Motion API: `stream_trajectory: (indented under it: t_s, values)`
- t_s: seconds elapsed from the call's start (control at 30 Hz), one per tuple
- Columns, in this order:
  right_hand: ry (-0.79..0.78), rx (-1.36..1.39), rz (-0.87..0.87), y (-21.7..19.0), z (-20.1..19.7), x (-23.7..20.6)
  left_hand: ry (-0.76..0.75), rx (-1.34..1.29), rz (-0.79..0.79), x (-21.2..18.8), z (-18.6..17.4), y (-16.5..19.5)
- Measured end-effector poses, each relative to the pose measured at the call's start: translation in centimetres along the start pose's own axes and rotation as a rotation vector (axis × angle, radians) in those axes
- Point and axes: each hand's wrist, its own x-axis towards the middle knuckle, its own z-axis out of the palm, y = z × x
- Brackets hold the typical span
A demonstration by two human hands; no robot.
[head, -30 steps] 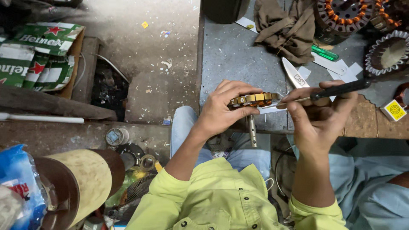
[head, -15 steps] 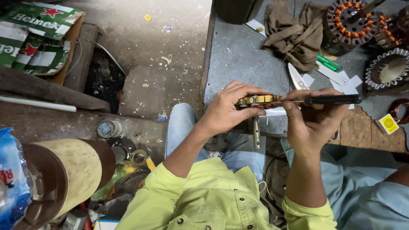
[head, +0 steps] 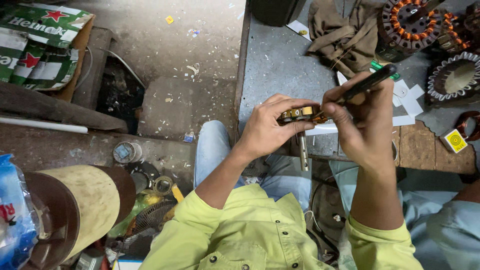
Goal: The person cuts small strips of white insulating material using scissors and inserts them into the slots of a motor stator. They repeatedly pick up the stator, place it on the workbench, and use a screwdriver to press the insulation into place.
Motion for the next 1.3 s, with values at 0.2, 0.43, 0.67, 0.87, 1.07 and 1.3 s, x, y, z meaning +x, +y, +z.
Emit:
stream_trajectory:
  t_s: [0.2, 0.43, 0.67, 0.87, 1.07, 1.3]
  values:
    - [0.140, 0.179, -0.070, 1.8, -0.2, -0.4, -0.003, -0.030, -0.041, 0.1, -0.3, 0.0]
    - [0.123, 0.101, -0.086, 1.8, 0.3, -1.0, -0.034, -0.049, -0.068, 0.2, -0.4, -0.2]
    - [0.054, -0.007, -0.117, 2.5, 1.0, -1.1, 0.024, -0.145, -0.017, 0.2, -0.3, -0.9]
    - [0.220, -0.131, -0.414, 5.8, 2.6, -0.7, 0.090, -0.263, -0.135, 0.6, 0.2, -1.6]
    - [0.351, 0.175, -0.273, 5.6, 1.6, -1.6, 0.094, -0.234, -0.123, 0.8, -0.1, -1.6]
    - [0.397, 0.164, -0.247, 5.0, 0.9, -2.8, 0.076, -0.246, -0.126, 0.9, -0.2, -1.3]
